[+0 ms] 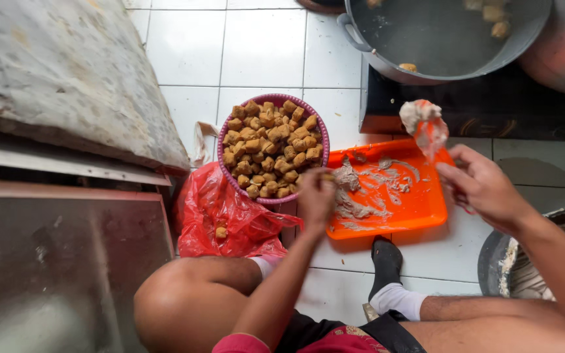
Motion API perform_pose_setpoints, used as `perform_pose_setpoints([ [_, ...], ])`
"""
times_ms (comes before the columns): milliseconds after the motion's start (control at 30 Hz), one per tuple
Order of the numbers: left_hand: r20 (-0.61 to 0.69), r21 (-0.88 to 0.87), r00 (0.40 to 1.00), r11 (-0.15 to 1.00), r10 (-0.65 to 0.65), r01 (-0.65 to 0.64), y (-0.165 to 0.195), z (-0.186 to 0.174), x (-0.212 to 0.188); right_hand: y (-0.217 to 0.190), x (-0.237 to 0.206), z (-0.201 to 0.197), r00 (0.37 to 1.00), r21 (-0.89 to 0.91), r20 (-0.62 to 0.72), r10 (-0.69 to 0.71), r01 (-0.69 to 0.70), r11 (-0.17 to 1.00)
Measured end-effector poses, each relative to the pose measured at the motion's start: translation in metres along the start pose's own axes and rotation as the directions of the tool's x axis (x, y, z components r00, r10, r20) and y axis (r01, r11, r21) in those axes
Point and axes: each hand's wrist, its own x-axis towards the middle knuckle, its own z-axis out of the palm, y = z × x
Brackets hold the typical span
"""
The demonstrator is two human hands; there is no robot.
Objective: The person sits on the floor coating fried tofu pieces with batter. They take a piece from a basket, spread batter over it with a spatula, and drop the coated piece into a pot of boiling water on a portable stove, repeating the cycle.
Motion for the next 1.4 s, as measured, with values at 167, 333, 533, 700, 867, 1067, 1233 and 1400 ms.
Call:
perform_pose_setpoints([
  [167, 0.298, -0.335, 0.954, 0.939, 0.028, 0.078, 0.072, 0.046, -0.102, 0.019, -0.063, 0.022, 0.988, -0.18, -0.154, 0.026, -0.054, 0.982],
  [333, 0.361, -0.555, 0.933, 0.804, 0.001, 0.214, 0.113, 0.042, -0.134, 0.051, -0.084, 0.032, 0.991, 0.125, -0.13, -0.021, 0.037, 0.991],
  [533, 0.322, -0.591, 0.945, 0.792, 0.055, 0.155, 0.142, 0.027, -0.14, 0.056, -0.085, 0.032, 0.999, 0.257, -0.028, -0.035, 0.041, 0.966],
  [700, 0.34, -0.428, 0.935, 0.902, 0.097, 0.063, 0.149, 0.013, -0.131, 0.054, -0.083, 0.033, 0.995, 0.192, -0.083, -0.06, 0.075, 0.979],
  [867, 0.648, -0.378, 0.762, 0.874, 0.014, 0.306, 0.137, 0.011, -0.125, 0.05, -0.077, 0.029, 0.986, 0.098, -0.08, -0.148, 0.156, 0.983],
  [1067, 0.726, -0.45, 0.686, 0.786, 0.046, 0.424, 0.116, 0.023, -0.121, 0.045, -0.073, 0.027, 0.985, 0.093, -0.045, -0.167, 0.171, 0.981],
  [1233, 0.666, -0.517, 0.738, 0.781, 0.111, 0.35, 0.107, 0.021, -0.122, 0.04, -0.08, 0.032, 0.996, 0.135, -0.023, -0.083, 0.085, 0.987],
  [1400, 0.637, -0.572, 0.77, 0.699, 0.047, 0.43, 0.121, 0.017, -0.124, 0.03, -0.08, 0.036, 0.996, 0.063, -0.056, -0.076, 0.079, 0.995],
])
